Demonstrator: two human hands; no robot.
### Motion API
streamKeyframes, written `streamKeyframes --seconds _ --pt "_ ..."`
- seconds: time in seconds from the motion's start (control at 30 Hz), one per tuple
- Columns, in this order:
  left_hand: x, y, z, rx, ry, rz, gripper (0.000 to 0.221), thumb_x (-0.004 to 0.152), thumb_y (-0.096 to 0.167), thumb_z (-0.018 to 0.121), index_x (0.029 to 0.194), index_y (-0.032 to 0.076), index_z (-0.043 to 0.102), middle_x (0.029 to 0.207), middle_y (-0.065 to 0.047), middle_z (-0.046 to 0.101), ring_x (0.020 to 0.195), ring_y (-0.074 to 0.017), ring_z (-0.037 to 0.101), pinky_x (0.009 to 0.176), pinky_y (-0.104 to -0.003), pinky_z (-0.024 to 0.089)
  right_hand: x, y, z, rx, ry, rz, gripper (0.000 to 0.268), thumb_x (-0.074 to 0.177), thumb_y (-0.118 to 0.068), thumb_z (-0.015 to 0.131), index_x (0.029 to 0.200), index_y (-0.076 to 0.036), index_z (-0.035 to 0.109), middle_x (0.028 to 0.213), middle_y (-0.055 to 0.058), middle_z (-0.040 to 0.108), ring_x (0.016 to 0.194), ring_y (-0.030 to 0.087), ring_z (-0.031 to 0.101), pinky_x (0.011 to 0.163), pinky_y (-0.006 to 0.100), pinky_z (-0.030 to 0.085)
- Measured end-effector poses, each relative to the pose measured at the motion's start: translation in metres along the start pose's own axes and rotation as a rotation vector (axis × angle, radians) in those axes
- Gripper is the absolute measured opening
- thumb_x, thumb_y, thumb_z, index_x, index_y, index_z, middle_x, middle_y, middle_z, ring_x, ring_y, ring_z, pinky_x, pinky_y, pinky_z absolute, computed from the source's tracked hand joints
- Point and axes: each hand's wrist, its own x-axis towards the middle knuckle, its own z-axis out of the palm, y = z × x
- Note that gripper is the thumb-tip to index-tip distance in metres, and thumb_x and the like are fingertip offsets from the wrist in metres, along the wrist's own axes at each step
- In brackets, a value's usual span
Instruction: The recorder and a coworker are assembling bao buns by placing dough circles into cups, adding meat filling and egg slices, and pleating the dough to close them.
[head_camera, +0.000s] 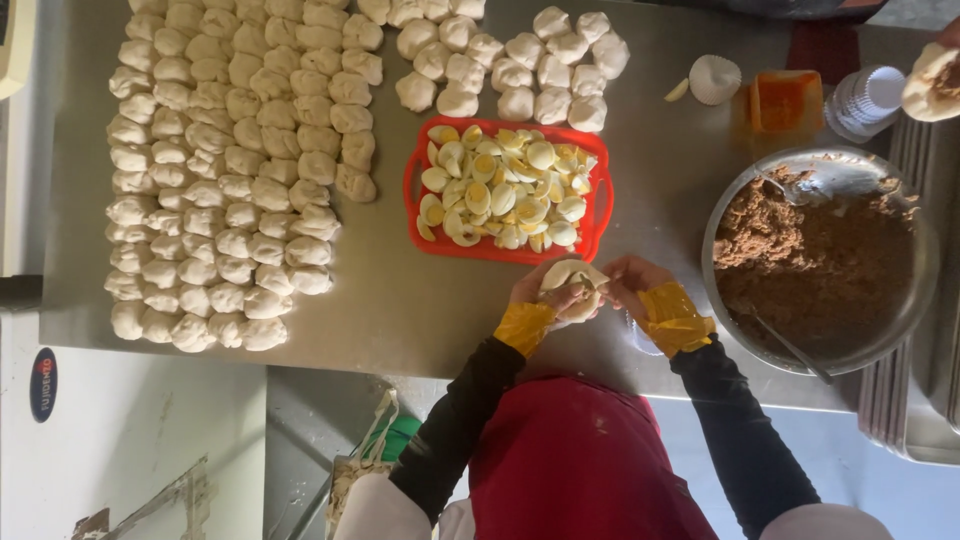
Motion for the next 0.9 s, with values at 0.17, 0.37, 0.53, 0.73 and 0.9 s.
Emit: streamKeyframes --seconds 0.17,0.37,0.53,0.73,0.9 --pt "0.009 -0.01 -0.003 -0.071 -0.036 -0.011 0.05 0.091 0.015 0.077 0.134 -0.002 0.057 0.116 -0.014 0.068 0.098 -0.0238 0.071 0.082 -0.041 0.066 0.003 0.01 0.001 0.138 0.035 -0.156 0.018 0.095 -0.003 0.072 0.11 0.0 0.063 0.094 0.004 0.072 0.08 0.01 0.065 0.067 0.026 0.052" --pt "0.003 0.001 -0.002 0.124 -0.024 0.014 0.047 0.095 0.022 0.076 0.134 0.001 0.061 0.114 -0.011 0.071 0.101 -0.0192 0.07 0.086 -0.034 0.062 0.007 0.002 -0.002 0.003 0.033 -0.05 0.019 0.095 -0.003 0.073 0.114 -0.003 0.072 0.092 0.008 0.073 0.079 0.012 0.065 0.072 0.026 0.055" --pt "0.013 -0.016 -0.014 0.386 -0.014 0.078 0.051 0.094 0.021 0.076 0.139 0.004 0.061 0.116 -0.007 0.073 0.105 -0.0135 0.068 0.092 -0.028 0.057 0.007 -0.017 -0.003 0.197 -0.02 -0.167 0.025 0.089 -0.001 0.074 0.111 -0.003 0.063 0.1 0.004 0.071 0.085 0.009 0.068 0.076 0.025 0.058" --pt "0.023 -0.023 -0.025 0.5 -0.077 0.021 0.055 0.091 0.017 0.075 0.143 0.004 0.058 0.118 -0.007 0.073 0.105 -0.0131 0.068 0.094 -0.03 0.055 0.01 -0.01 -0.003 0.033 -0.024 -0.044 0.022 0.086 -0.001 0.078 0.106 -0.004 0.069 0.09 0.007 0.071 0.079 0.011 0.066 0.07 0.025 0.056" --pt "0.025 0.0 -0.018 0.646 -0.144 -0.02 0.054 0.093 0.016 0.074 0.143 0.005 0.057 0.117 -0.009 0.075 0.104 -0.0142 0.069 0.095 -0.031 0.054 0.003 -0.029 0.001 0.122 -0.029 -0.166 0.021 0.087 -0.004 0.075 0.105 -0.008 0.065 0.095 0.002 0.072 0.085 0.007 0.069 0.074 0.021 0.058"
